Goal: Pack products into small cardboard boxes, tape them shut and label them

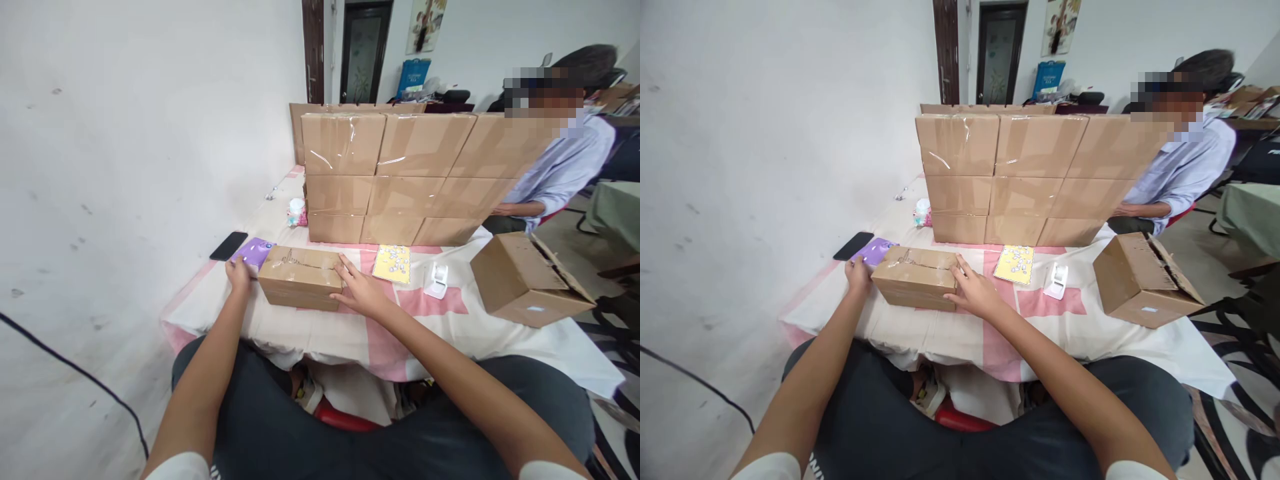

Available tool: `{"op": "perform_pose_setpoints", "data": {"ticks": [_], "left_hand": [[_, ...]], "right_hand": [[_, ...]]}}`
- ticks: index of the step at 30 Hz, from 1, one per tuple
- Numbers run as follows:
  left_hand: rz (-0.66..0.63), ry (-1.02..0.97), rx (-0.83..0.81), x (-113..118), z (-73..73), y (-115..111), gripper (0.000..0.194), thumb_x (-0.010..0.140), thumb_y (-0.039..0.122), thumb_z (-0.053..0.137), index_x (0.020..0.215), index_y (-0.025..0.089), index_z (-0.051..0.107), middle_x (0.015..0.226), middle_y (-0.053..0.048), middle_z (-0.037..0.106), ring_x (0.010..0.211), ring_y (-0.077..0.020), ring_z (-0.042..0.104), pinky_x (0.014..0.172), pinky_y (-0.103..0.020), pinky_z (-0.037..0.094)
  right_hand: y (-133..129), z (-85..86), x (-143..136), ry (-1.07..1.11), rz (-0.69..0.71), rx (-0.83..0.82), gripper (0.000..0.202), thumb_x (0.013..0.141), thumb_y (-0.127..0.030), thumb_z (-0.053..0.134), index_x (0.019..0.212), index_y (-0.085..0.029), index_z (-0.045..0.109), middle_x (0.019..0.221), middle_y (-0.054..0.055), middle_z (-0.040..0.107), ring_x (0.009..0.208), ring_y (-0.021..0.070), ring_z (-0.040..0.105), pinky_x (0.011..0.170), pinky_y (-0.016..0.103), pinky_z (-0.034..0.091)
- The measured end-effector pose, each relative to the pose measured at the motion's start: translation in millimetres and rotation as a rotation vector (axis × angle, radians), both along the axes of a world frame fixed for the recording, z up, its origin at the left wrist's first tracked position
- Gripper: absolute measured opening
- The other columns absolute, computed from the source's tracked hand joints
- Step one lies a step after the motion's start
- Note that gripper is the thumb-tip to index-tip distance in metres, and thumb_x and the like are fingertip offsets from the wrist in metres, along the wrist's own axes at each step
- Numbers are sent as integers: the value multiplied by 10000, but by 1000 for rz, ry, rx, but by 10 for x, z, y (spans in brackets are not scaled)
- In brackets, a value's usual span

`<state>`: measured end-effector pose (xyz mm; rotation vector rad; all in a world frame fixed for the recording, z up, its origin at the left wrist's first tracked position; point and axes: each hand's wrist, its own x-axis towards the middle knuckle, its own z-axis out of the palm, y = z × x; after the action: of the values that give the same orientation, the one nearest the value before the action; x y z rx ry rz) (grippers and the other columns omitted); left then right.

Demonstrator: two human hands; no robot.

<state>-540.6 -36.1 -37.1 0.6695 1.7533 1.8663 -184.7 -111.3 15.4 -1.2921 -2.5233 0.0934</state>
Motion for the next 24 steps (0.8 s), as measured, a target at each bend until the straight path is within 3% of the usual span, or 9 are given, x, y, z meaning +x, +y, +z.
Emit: {"op": "perform_pose_setpoints", "data": {"ticks": [3,5,7,11,13,16,19,21,24], "left_hand": [[63,280,-83,-16,6,-13,543,890,323,515,1384,98,505,1524,-233,422,1489,-342,315,1257,-551,194],[44,449,-88,-12,32,-42,573,891,332,547,1433,148,508,1612,-189,334,1547,-329,191,1283,-523,86],[-21,613,-140,-12,41,-63,666,879,414,609,1496,206,472,1655,-162,284,1566,-360,137,1276,-568,73],[-257,903,-488,-79,-15,-65,995,744,567,756,1584,208,361,1705,-238,98,1538,-531,82,1153,-739,237],[-313,951,-535,-138,-45,-61,976,721,526,778,1564,202,407,1680,-253,165,1512,-539,150,1133,-689,316],[-298,989,-512,-194,-60,-81,892,757,465,736,1548,187,431,1565,-249,352,1452,-485,285,1145,-597,344],[-317,1020,-490,-160,-63,-143,870,761,460,718,1543,200,440,1486,-217,431,1390,-441,363,1138,-552,361],[-354,1044,-461,-96,-65,-196,875,745,475,725,1538,223,453,1462,-200,456,1369,-436,382,1124,-553,377],[-396,1060,-372,-2,-33,-254,866,723,468,730,1512,208,489,1392,-192,529,1351,-427,425,1139,-569,368]], "right_hand": [[-17,-76,74,62,32,18,714,974,-498,613,1575,-184,392,1704,193,220,1217,387,670,931,524,598],[-23,-136,116,114,63,35,707,979,-470,609,1588,-204,367,1705,178,232,1320,383,607,988,526,583],[-19,-201,147,161,99,60,706,991,-445,592,1602,-208,332,1701,173,248,1429,366,509,1057,523,554],[15,-297,207,226,139,110,691,1012,-427,554,1604,-186,292,1673,193,312,1527,330,375,1166,535,470],[23,-289,263,245,147,127,662,1014,-430,549,1577,-175,311,1640,214,365,1512,339,399,1176,557,454],[-14,-196,408,242,183,159,614,992,-450,584,1495,-171,368,1551,242,457,1451,371,468,1143,597,468],[-114,-74,603,233,199,189,622,914,-462,693,1389,-181,407,1467,247,485,1401,396,492,1099,612,490],[-196,-15,729,247,165,211,597,867,-414,740,1317,-193,417,1455,244,457,1392,400,485,1064,600,512],[-305,28,879,272,130,310,403,878,-269,689,1185,-218,433,1439,227,469,1328,376,531,975,559,557]]}}
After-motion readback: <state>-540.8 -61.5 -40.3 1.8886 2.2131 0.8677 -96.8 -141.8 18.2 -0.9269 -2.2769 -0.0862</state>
